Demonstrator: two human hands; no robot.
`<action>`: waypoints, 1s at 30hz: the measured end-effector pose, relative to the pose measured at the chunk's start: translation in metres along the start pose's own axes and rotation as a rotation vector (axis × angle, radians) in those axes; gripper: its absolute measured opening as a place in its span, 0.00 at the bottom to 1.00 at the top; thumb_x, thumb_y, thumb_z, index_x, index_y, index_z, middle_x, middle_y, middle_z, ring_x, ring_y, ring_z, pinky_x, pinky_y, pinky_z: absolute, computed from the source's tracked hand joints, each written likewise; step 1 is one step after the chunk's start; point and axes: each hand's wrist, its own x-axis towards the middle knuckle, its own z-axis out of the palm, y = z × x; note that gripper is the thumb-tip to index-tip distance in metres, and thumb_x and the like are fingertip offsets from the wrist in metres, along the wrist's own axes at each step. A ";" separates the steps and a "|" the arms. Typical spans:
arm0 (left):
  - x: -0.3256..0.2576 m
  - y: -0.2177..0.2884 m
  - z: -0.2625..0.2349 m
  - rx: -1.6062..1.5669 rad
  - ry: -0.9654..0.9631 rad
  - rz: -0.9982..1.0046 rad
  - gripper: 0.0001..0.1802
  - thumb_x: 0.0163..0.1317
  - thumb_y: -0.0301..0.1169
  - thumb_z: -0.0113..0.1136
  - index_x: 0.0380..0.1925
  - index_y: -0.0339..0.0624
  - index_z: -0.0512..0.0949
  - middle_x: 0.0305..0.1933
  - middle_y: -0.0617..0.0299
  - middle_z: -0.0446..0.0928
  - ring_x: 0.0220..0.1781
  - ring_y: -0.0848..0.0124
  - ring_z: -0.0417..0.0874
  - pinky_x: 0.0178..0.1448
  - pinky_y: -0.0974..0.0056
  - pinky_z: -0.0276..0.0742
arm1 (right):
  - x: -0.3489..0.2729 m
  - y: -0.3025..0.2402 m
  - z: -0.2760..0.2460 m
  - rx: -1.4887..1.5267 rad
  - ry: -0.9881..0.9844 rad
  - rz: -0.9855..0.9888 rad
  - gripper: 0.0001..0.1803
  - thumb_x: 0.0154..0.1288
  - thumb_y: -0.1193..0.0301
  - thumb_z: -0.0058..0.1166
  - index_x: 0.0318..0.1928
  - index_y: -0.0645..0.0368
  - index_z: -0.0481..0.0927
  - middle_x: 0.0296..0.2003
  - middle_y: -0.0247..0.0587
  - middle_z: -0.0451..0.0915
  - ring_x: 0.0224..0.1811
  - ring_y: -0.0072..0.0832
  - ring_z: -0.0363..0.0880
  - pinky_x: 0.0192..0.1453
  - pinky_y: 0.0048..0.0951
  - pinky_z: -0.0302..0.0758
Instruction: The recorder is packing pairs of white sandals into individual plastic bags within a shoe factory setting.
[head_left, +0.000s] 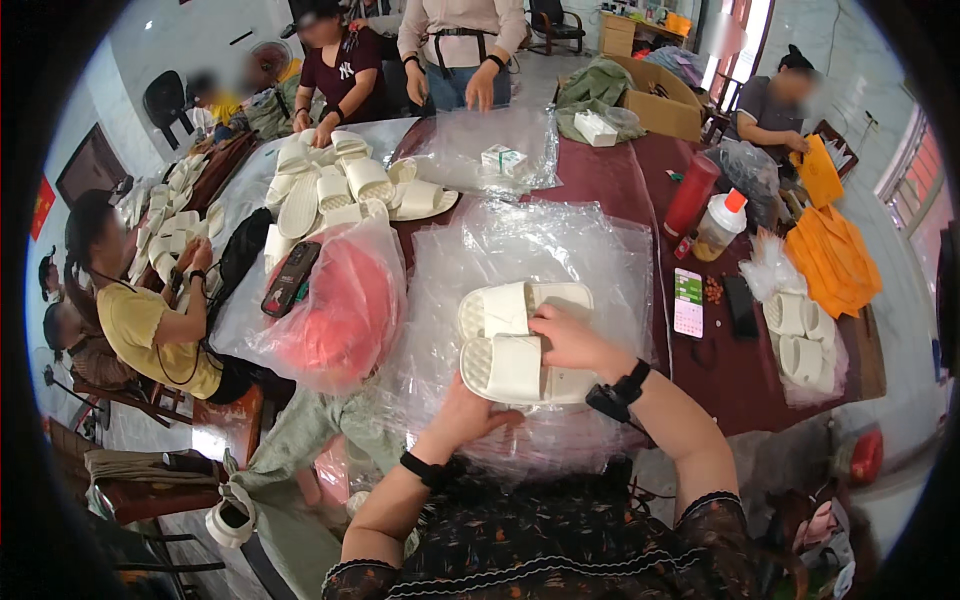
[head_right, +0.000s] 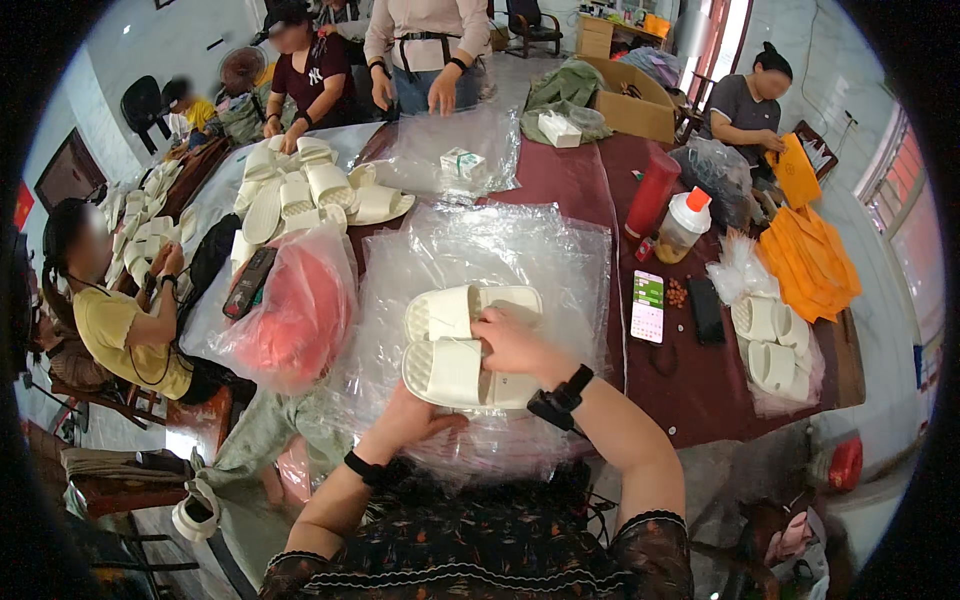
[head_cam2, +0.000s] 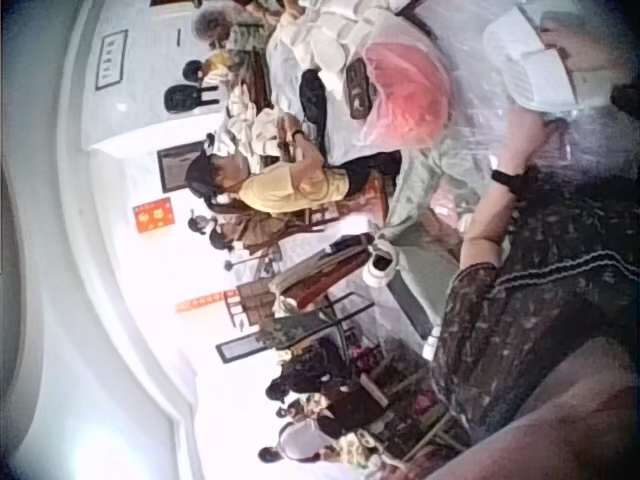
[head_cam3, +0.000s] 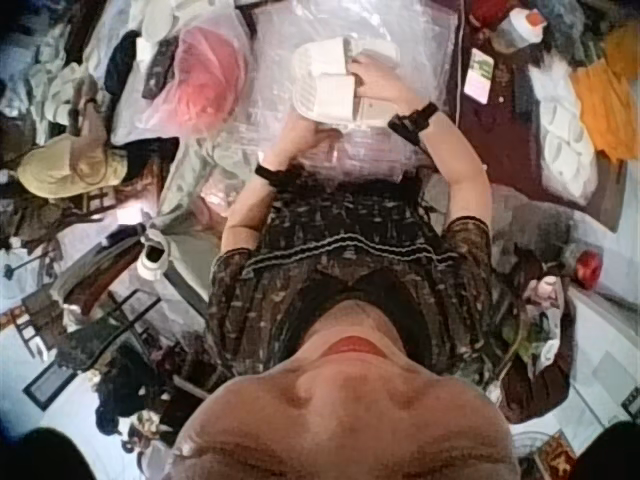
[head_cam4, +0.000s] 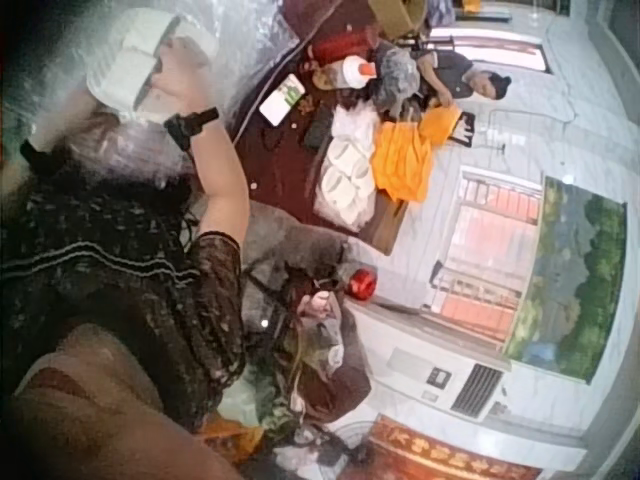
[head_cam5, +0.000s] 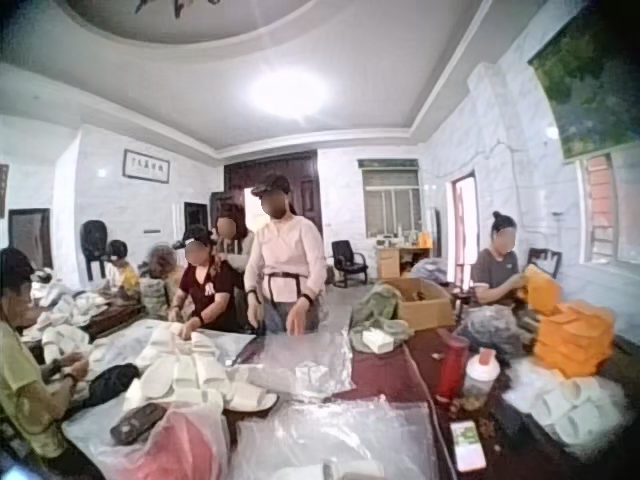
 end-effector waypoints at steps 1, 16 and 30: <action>0.001 0.001 0.000 0.004 0.002 0.006 0.45 0.47 0.49 0.77 0.67 0.53 0.71 0.73 0.53 0.67 0.77 0.49 0.61 0.79 0.41 0.50 | 0.005 0.008 0.006 -0.003 0.006 -0.002 0.21 0.58 0.72 0.61 0.55 0.55 0.81 0.55 0.47 0.76 0.61 0.45 0.72 0.62 0.41 0.72; 0.006 0.036 0.000 0.549 -0.226 -0.163 0.45 0.61 0.65 0.56 0.72 0.53 0.66 0.77 0.50 0.61 0.79 0.41 0.55 0.77 0.32 0.48 | -0.046 0.000 0.001 -0.109 0.403 0.203 0.19 0.66 0.69 0.58 0.53 0.65 0.72 0.51 0.56 0.73 0.49 0.53 0.78 0.51 0.47 0.78; 0.011 0.022 -0.045 0.248 -0.438 -0.085 0.51 0.49 0.58 0.73 0.72 0.54 0.65 0.75 0.45 0.62 0.76 0.41 0.62 0.73 0.44 0.65 | -0.049 0.034 -0.020 0.273 0.657 0.115 0.08 0.65 0.71 0.55 0.37 0.63 0.83 0.33 0.47 0.83 0.35 0.35 0.83 0.39 0.37 0.75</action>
